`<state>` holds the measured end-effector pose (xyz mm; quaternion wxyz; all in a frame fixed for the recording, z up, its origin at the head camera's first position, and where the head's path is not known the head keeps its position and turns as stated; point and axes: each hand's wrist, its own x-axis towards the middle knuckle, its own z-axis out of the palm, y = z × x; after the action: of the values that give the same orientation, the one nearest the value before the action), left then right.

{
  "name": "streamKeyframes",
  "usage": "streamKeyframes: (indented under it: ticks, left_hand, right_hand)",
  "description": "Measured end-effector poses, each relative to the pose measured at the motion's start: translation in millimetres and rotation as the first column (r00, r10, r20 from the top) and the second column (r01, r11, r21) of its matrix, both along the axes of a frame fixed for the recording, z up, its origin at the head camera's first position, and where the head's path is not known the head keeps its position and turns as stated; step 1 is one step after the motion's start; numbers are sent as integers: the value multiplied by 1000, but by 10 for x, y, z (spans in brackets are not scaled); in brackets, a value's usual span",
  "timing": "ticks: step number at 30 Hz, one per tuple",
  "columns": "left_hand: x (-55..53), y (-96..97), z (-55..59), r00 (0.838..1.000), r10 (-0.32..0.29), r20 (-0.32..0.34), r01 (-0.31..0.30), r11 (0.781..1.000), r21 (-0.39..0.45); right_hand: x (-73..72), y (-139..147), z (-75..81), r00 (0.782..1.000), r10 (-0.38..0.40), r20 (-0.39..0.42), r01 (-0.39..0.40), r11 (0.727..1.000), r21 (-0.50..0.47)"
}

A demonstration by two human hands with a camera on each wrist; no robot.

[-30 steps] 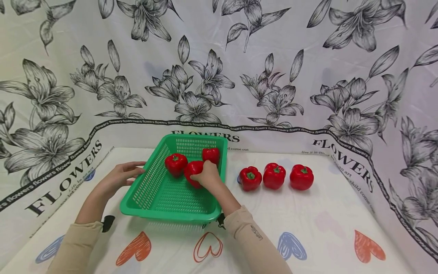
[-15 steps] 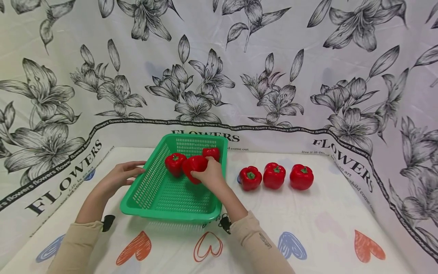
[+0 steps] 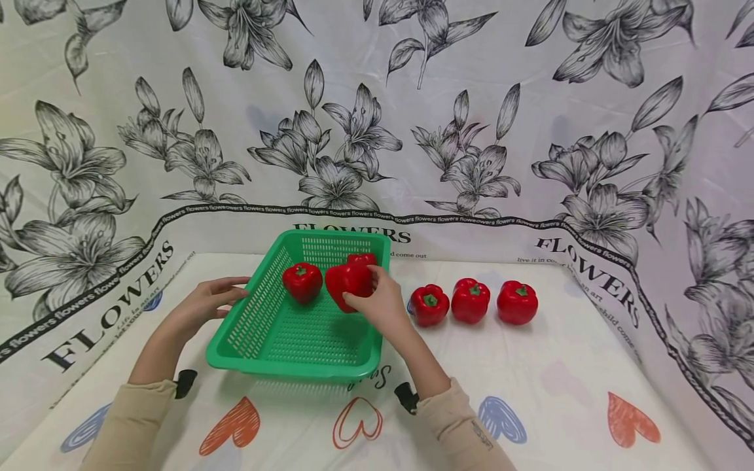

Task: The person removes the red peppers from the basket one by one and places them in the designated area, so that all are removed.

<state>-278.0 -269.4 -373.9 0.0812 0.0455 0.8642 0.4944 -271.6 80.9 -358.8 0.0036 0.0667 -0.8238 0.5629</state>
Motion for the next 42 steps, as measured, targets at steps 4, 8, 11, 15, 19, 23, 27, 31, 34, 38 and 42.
streamKeyframes:
  ticks: [4, 8, 11, 15, 19, 23, 27, 31, 34, 38, 42]
  left_hand:
    - [0, -5, -4, 1000, -8, -5, 8, 1000, 15]
    - [1, -7, -6, 1000, -12, -9, 12, 1000, 16]
    - [-1, -3, -6, 1000, -12, -9, 12, 1000, 10]
    - [-7, -2, -2, 1000, -5, -5, 5, 1000, -2]
    - [-3, -9, 8, 1000, 2, -4, -2, 1000, -8]
    - [8, -18, 12, 1000, -2, -7, 2, 1000, 0]
    - [12, -25, 5, 1000, -7, -11, 7, 1000, 9]
    - [7, -25, -6, 1000, -10, -14, 10, 1000, 12]
    - [-1, -20, -11, 1000, -9, -12, 10, 1000, 11]
    - [-8, -17, -9, 1000, -10, -12, 10, 1000, 13]
    - [-8, -19, -8, 1000, -13, -12, 13, 1000, 20]
  right_hand:
    - [39, 88, 21, 1000, -17, -10, 17, 999, -28]
    - [64, 184, 17, 1000, -15, -21, 13, 997, -81]
    - [84, 270, 23, 999, -21, -26, 19, 995, -103]
    - [107, 399, 44, 999, -51, -9, 50, 993, -111]
    - [133, 525, 77, 997, -78, 23, 81, 986, -143]
    - [168, 646, 95, 995, -94, 39, 99, 983, -152]
    - [192, 754, 74, 994, -90, 56, 98, 980, -175]
    - [209, 849, 17, 994, -83, 73, 97, 971, -217]
    - [235, 919, -42, 994, -80, 79, 96, 970, -225]
    - [282, 1009, -125, 994, -67, 85, 85, 968, -235]
    - [326, 1087, -200, 995, -54, 90, 73, 970, -230]
